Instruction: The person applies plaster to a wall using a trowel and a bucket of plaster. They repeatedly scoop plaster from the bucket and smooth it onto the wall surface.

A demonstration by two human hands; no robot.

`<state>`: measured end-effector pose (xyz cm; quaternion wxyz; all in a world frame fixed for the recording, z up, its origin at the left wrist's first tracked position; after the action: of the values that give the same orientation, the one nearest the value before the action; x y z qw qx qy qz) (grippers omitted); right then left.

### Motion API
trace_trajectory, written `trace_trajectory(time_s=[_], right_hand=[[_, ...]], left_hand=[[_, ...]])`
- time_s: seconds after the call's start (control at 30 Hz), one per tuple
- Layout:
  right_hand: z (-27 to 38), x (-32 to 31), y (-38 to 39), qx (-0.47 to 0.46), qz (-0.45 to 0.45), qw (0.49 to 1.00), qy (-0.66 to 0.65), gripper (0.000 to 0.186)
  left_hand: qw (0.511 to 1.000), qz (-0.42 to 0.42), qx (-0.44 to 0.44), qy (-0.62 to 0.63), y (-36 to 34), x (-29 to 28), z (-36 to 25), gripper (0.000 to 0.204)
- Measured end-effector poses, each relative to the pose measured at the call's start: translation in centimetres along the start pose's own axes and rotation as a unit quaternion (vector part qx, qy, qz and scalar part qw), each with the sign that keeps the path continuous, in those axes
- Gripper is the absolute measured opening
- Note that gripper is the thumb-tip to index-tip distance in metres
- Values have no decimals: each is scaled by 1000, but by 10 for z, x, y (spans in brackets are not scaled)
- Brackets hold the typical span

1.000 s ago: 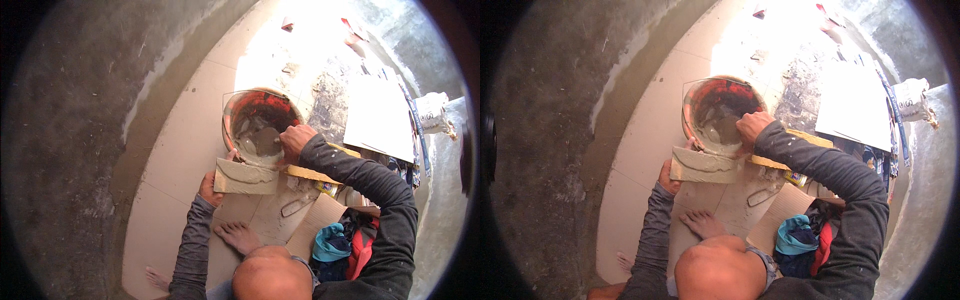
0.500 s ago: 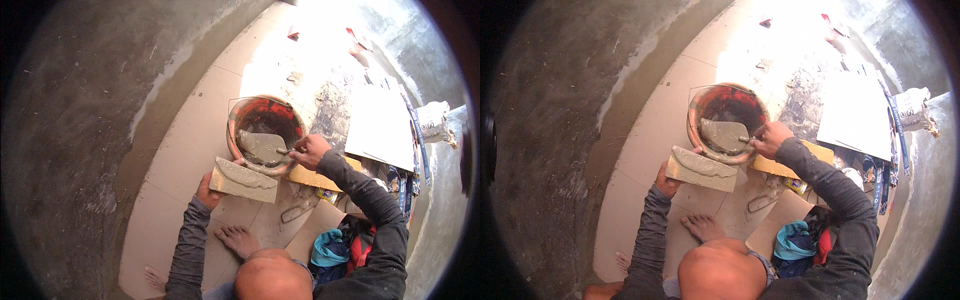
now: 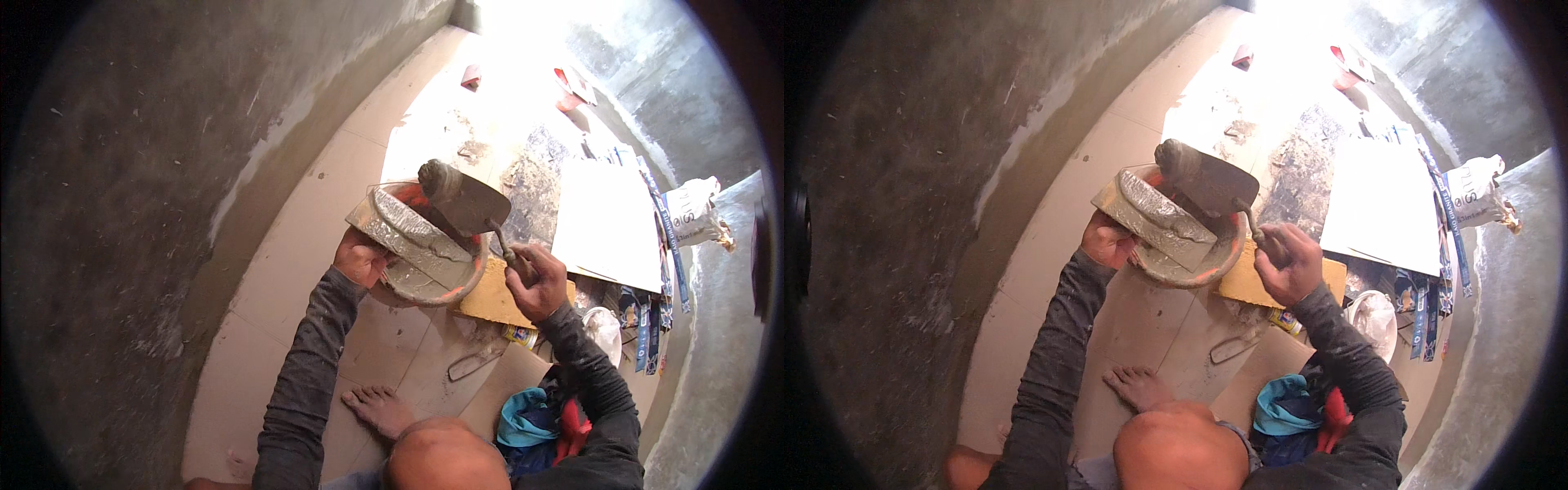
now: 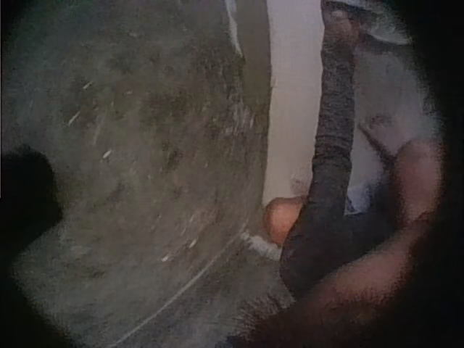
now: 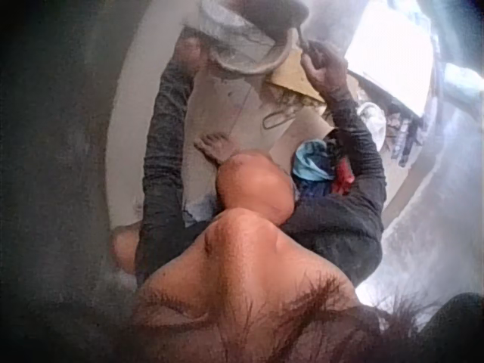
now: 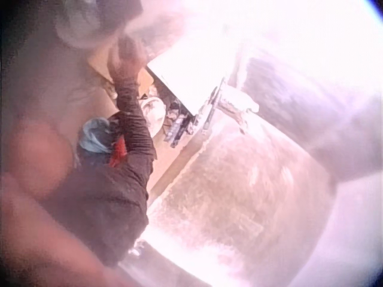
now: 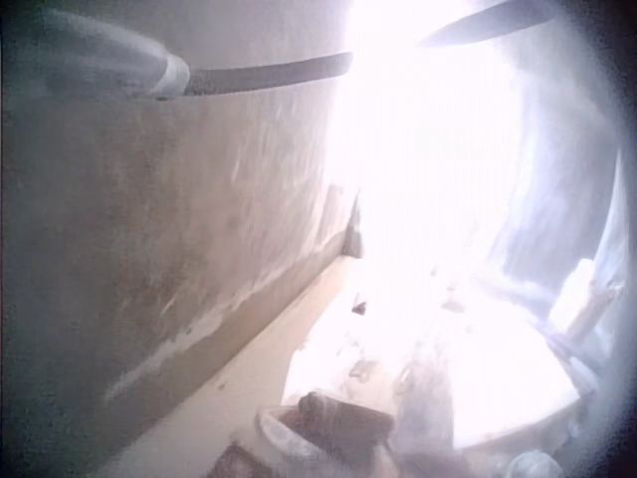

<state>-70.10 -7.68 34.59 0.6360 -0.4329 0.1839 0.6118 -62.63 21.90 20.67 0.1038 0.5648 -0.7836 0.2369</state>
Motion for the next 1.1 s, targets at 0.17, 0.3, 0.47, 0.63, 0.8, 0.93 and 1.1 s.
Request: trace_trajectory(time_s=[0.17,0.3,0.47,0.63,0.8,0.93,1.1], right_hand=[[2,12,8,-84,-57,995,22,33],[-2,29,19,-102,-74,992,28,36],[-3,45,30,-158,-95,981,53,43],[-12,50,43,-190,-91,969,126,43],[-27,40,61,-161,-119,970,138,42],[-25,21,65,-143,-97,973,150,38],[-15,1,44,-88,-112,984,110,36]], left_hand=[[940,-19,-112,322,-24,24,-10,55],[937,-22,-128,324,-31,36,-19,52],[974,41,135,-176,-34,29,-36,38],[902,80,208,-369,-34,14,-31,40],[996,28,-10,-83,-33,16,-22,65],[998,16,21,59,-32,10,-34,40],[921,131,-71,361,-29,2,-26,79]])
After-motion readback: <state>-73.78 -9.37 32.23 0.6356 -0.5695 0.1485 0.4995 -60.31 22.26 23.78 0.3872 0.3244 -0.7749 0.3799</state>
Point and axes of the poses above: each hand's wrist, its own y-axis away from the middle knuckle, its own x-axis out of the palm, z = x × y, the point moved 2 cm from there along -y, towards the middle knuckle, and after that the axes turned 2 degrees about -z, right-handed, at the moved point
